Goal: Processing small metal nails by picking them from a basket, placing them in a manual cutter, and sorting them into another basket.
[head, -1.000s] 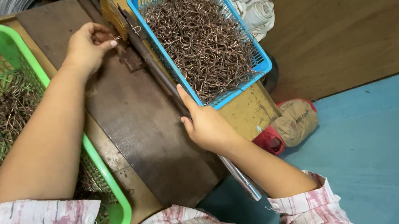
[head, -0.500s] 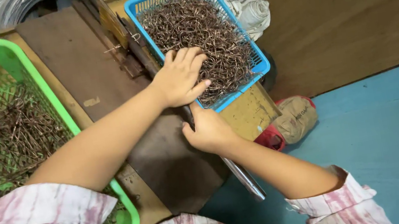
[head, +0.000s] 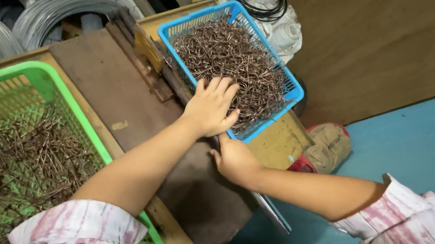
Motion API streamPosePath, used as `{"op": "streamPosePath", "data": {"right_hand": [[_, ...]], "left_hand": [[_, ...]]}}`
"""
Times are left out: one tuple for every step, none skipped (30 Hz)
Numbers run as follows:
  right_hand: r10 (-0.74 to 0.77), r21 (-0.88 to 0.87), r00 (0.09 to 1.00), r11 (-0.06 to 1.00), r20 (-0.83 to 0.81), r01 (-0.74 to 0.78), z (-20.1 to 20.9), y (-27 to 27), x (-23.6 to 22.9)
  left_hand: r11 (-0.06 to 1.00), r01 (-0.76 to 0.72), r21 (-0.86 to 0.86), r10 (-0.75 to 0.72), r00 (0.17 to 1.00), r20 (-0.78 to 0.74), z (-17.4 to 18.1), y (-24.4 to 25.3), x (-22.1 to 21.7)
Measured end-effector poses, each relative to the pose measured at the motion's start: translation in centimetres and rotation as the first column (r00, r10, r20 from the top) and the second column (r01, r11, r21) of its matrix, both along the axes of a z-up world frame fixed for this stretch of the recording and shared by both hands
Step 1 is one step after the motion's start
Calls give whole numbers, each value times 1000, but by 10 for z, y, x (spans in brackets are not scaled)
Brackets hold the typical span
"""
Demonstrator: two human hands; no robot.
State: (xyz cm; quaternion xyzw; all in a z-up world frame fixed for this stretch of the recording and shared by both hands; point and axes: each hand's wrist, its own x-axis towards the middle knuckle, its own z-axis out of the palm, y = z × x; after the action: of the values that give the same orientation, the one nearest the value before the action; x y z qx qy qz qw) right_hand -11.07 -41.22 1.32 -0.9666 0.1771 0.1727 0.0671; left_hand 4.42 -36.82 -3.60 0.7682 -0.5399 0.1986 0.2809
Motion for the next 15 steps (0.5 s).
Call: {"op": "streamPosePath", "data": {"right_hand": [[4, -1, 1000, 1000, -1, -4, 0, 0, -2], [10, -11, 1000, 1000, 4, -10, 0, 0, -3], [15, -21, 1000, 1000, 10, -15, -1, -2, -4], [19, -23, 1000, 1000, 12, -19, -8, -5, -4], [22, -23, 999, 1000, 31, -21, -15, -8, -3], [24, -22, 998, 999, 50, -23, -22, -10, -2], [29, -25, 998, 999, 52, -27, -24, -11, -5], [36, -15, 998, 999, 57, -35, -25, -11, -7], [45, -3, 997, 999, 68, -45, -26, -11, -5], [52, -5, 996, 999, 76, -52, -34, -17, 2], [64, -39, 995, 997, 70, -61, -44, -21, -1], [76, -72, 995, 995, 64, -72, -54, -25, -5], [72, -74, 995, 995, 63, -67, -50, -24, -8], [59, -66, 996, 996, 60, -55, -46, -23, -11], [61, -56, 996, 997, 63, -57, -43, -20, -10]], "left_hand": [[1000, -4, -1, 4, 1000, -1, 0, 0, -1], [1000, -5, 0, 5, 1000, 2, 0, 0, -2], [1000, -5, 1, 5, 1000, 7, 0, -1, -2], [1000, -9, -1, 9, 1000, 8, -2, -2, -3], [1000, -13, 7, 13, 1000, 16, -3, -3, -3], [1000, -17, 15, 16, 1000, 23, -5, -3, -2], [1000, -21, 12, 21, 999, 25, -7, -4, -5], [1000, -19, 20, 18, 1000, 20, -9, -4, -7], [999, -19, 31, 18, 1000, 21, -9, -4, -4], [999, -26, 30, 25, 999, 30, -9, -4, 0], [999, -28, 28, 27, 999, 28, -11, -4, -5], [999, -31, 27, 30, 999, 26, -13, -4, -10], [999, -26, 25, 25, 999, 25, -13, -6, -11], [1000, -21, 23, 21, 1000, 6, -12, -7, -12], [999, -31, 23, 31, 999, -9, -11, -4, -10]]}}
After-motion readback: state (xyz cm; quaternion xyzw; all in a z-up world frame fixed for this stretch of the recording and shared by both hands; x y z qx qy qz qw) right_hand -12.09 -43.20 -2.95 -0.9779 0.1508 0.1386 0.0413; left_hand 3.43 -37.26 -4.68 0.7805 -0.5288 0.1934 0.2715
